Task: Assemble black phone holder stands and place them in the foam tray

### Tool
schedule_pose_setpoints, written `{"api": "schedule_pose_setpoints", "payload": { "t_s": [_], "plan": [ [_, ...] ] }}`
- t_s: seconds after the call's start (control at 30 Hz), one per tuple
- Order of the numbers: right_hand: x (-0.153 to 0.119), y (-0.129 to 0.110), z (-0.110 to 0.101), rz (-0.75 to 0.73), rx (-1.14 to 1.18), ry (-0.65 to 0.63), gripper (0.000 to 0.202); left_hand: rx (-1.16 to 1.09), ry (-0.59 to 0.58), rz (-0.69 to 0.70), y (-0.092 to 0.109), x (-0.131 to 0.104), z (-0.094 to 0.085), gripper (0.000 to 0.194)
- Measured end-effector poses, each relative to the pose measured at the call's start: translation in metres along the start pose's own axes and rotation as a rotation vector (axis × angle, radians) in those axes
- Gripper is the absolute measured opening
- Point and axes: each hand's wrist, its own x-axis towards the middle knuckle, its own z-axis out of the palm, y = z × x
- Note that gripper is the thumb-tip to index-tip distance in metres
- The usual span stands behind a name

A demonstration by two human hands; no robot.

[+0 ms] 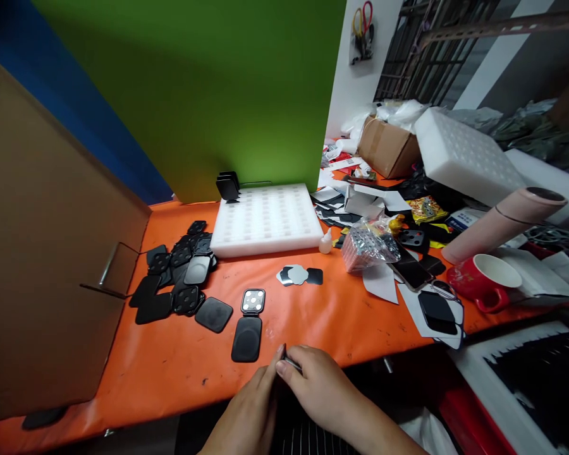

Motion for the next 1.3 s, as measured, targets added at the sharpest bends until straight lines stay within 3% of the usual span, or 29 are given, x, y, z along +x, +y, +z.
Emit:
{"api": "schedule_pose_setpoints", "payload": {
  "t_s": [0.17, 0.23, 0.33, 0.4, 0.47, 0.63, 0.77, 0.93, 1.07, 1.2, 1.3],
  "plan": [
    [0.002, 0.012, 0.011, 0.011, 0.171, 0.057, 0.032, -0.168, 0.03, 0.016, -0.003, 0.0, 0.007, 0.064],
    [0.004, 0.017, 0.015, 0.018, 0.341, 0.028, 0.034, -0.39, 0.044, 0.002, -0.003, 0.004, 0.007, 0.062],
    [0.006, 0.021, 0.018, 0.089, 0.64, -0.107, 0.041, -0.871, -0.049, -0.098, -0.001, 0.011, 0.005, 0.063],
    [0.005, 0.017, 0.016, 0.096, 0.624, -0.132, 0.04, -1.038, -0.089, -0.172, -0.001, 0.015, 0.004, 0.062],
    [0.003, 0.008, 0.013, 0.041, 0.4, -0.1, 0.034, -0.967, -0.03, -0.164, -0.001, 0.015, 0.003, 0.064],
    [-0.002, -0.011, 0.009, -0.027, -0.147, -0.059, 0.026, -0.527, 0.146, -0.007, -0.001, 0.009, 0.003, 0.064],
    [-0.004, -0.01, 0.012, -0.016, -0.213, -0.062, 0.022, -0.347, 0.151, 0.036, -0.002, 0.005, 0.006, 0.061],
    [-0.003, -0.006, 0.015, 0.042, -0.181, -0.006, 0.024, -0.294, 0.126, 0.038, -0.003, 0.003, 0.004, 0.058],
    [0.002, 0.004, 0.019, 0.024, 0.146, -0.016, 0.03, -0.479, 0.111, 0.016, 0.002, 0.009, 0.0, 0.055],
    [0.007, 0.017, 0.017, 0.183, 0.812, -0.088, 0.038, -1.096, -0.016, -0.176, 0.005, 0.017, 0.0, 0.045],
    [0.008, 0.018, 0.011, 0.276, 1.011, -0.085, 0.037, -1.427, -0.097, -0.326, 0.006, 0.019, -0.003, 0.04]
  ]
}}
